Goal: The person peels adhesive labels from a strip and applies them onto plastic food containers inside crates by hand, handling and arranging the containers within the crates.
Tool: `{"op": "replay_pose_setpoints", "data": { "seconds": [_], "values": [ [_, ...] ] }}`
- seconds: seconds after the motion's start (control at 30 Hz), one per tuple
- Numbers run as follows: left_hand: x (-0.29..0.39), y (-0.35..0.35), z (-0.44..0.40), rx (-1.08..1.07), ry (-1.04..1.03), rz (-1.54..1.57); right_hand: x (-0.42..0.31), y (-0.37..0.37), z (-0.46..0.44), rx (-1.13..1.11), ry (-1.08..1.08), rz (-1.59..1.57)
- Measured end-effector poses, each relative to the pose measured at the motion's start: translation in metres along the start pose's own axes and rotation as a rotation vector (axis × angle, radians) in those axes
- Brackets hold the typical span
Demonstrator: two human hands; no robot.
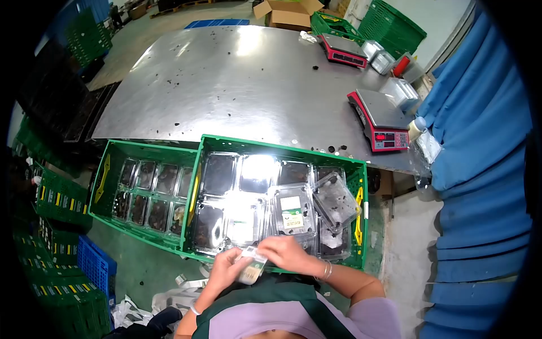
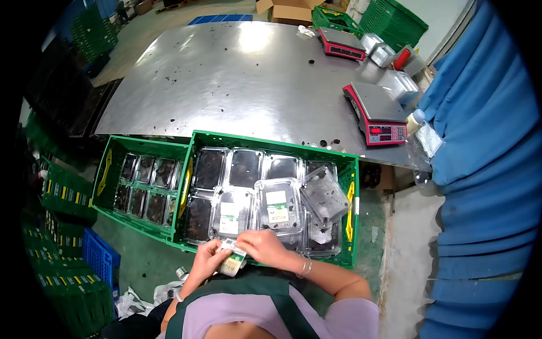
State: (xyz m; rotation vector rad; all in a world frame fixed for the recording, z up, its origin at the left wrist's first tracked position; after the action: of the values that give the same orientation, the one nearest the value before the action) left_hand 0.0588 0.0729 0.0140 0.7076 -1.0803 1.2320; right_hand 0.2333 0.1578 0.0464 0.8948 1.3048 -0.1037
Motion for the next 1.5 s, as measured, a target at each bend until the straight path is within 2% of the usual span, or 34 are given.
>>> {"op": "replay_pose_setpoints", "data": {
  "seconds": [0.03,0.07,0.1,0.13,0.17,0.23,0.3,0.37,0.43,0.47,0.5,0.53,0.57,0.6,0.63,0.7,0.73,0.77,0.8,0.83,0.9,0.93,1.0,1.03,1.1,1.13,1.17,1.2,1.23,1.3,1.33,1.43,1.47,1.5],
  "values": [
    [-0.003,-0.001,-0.002,-0.054,0.060,-0.030,0.002,0.009,0.001,0.096,0.029,0.043],
    [0.019,-0.010,-0.001,-0.109,-0.025,-0.145,0.004,0.038,0.000,0.180,-0.031,-0.042],
    [0.016,-0.014,-0.001,-0.152,-0.093,-0.308,0.005,0.070,0.000,0.352,-0.186,-0.112],
    [0.023,-0.015,0.002,-0.184,-0.089,-0.328,0.005,0.112,0.001,0.384,-0.269,0.123],
    [0.029,-0.016,0.006,-0.220,-0.084,-0.341,0.026,0.165,0.000,0.152,-0.257,0.448],
    [0.012,0.004,0.010,-0.388,0.019,-0.272,0.062,0.179,0.007,-0.136,-0.294,0.674],
    [0.020,0.012,0.021,-0.378,-0.341,-0.431,0.099,0.169,0.013,-0.359,-0.379,0.898],
    [0.013,0.021,0.039,-0.176,-0.365,-0.610,0.122,0.161,0.018,-0.203,-0.322,1.002],
    [-0.005,0.033,0.057,-0.058,-0.122,-0.259,0.071,0.145,-0.017,0.043,-0.353,0.968],
    [-0.008,0.034,0.068,-0.045,-0.040,-0.055,0.047,0.128,-0.031,0.144,-0.221,0.917],
    [-0.012,0.034,0.075,-0.013,0.008,0.118,0.030,0.107,-0.047,0.144,-0.101,0.749],
    [-0.008,0.032,0.079,0.087,-0.096,0.073,0.015,0.075,-0.060,0.084,-0.107,0.481],
    [-0.002,0.034,0.082,0.171,-0.206,0.016,-0.006,0.042,-0.072,-0.034,0.041,0.289],
    [-0.006,0.042,0.088,0.190,-0.169,-0.087,-0.017,0.007,-0.079,-0.235,0.011,0.191],
    [-0.007,0.050,0.093,0.242,-0.180,-0.145,-0.037,-0.026,-0.089,-0.361,0.102,0.030],
    [-0.018,0.070,0.108,0.338,-0.187,-0.097,-0.064,-0.081,-0.106,-0.602,0.248,0.007],
    [-0.025,0.083,0.119,0.349,-0.195,-0.092,-0.076,-0.104,-0.114,-0.649,0.298,0.025],
    [-0.033,0.096,0.130,0.399,-0.065,-0.085,-0.079,-0.126,-0.123,-0.675,0.280,0.025],
    [-0.040,0.112,0.141,0.442,0.067,-0.078,-0.085,-0.140,-0.136,-0.601,0.295,-0.022],
    [-0.045,0.125,0.153,0.441,0.062,-0.075,-0.091,-0.153,-0.151,-0.525,0.311,-0.069],
    [-0.037,0.155,0.184,0.375,-0.019,0.016,-0.108,-0.153,-0.205,-0.237,0.107,-0.122],
    [-0.050,0.174,0.197,0.381,-0.098,-0.047,-0.119,-0.141,-0.239,-0.220,-0.032,-0.168],
    [-0.054,0.227,0.249,0.654,-0.135,-0.308,-0.111,-0.123,-0.301,-0.001,0.042,-0.197],
    [-0.055,0.268,0.292,0.910,-0.138,-0.375,-0.099,-0.118,-0.324,0.101,-0.003,-0.193],
    [-0.058,0.346,0.411,1.579,-0.116,-0.488,-0.086,-0.121,-0.356,0.189,-0.014,-0.056],
    [-0.056,0.374,0.478,1.907,-0.086,-0.542,-0.083,-0.130,-0.367,0.188,-0.043,-0.003],
    [-0.048,0.392,0.539,2.146,-0.041,-0.587,-0.078,-0.139,-0.373,0.189,-0.077,0.048],
    [-0.040,0.408,0.585,2.297,0.014,-0.653,-0.068,-0.146,-0.378,0.169,-0.111,0.091],
    [-0.032,0.414,0.615,2.337,0.068,-0.738,-0.056,-0.152,-0.382,0.147,-0.129,0.110],
    [-0.018,0.427,0.640,2.312,0.150,-0.849,-0.047,-0.160,-0.390,0.144,-0.210,0.210],
    [-0.015,0.433,0.640,2.262,0.166,-0.884,-0.022,-0.156,-0.397,0.145,-0.194,0.372],
    [-0.018,0.459,0.591,1.995,0.152,-0.911,0.012,-0.157,-0.415,0.161,-0.271,0.492],
    [-0.023,0.470,0.564,1.871,0.127,-0.895,0.022,-0.161,-0.420,0.207,-0.191,0.442],
    [-0.032,0.478,0.535,1.741,0.108,-0.865,0.032,-0.164,-0.426,0.217,-0.221,0.534]
  ]
}}
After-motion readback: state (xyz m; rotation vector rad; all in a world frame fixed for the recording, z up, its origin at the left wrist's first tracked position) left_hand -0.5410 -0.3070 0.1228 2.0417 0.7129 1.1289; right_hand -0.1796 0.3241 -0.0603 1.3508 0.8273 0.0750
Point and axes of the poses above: each hand's wrist, its own z-axis away from the middle knuckle, its own y-axis out of the back of the hand, x = y × z, the point moved 2 cm from there along -z, towards the middle knuckle, and after that the axes turned 8 degrees about -x, right-handed, at the moved point
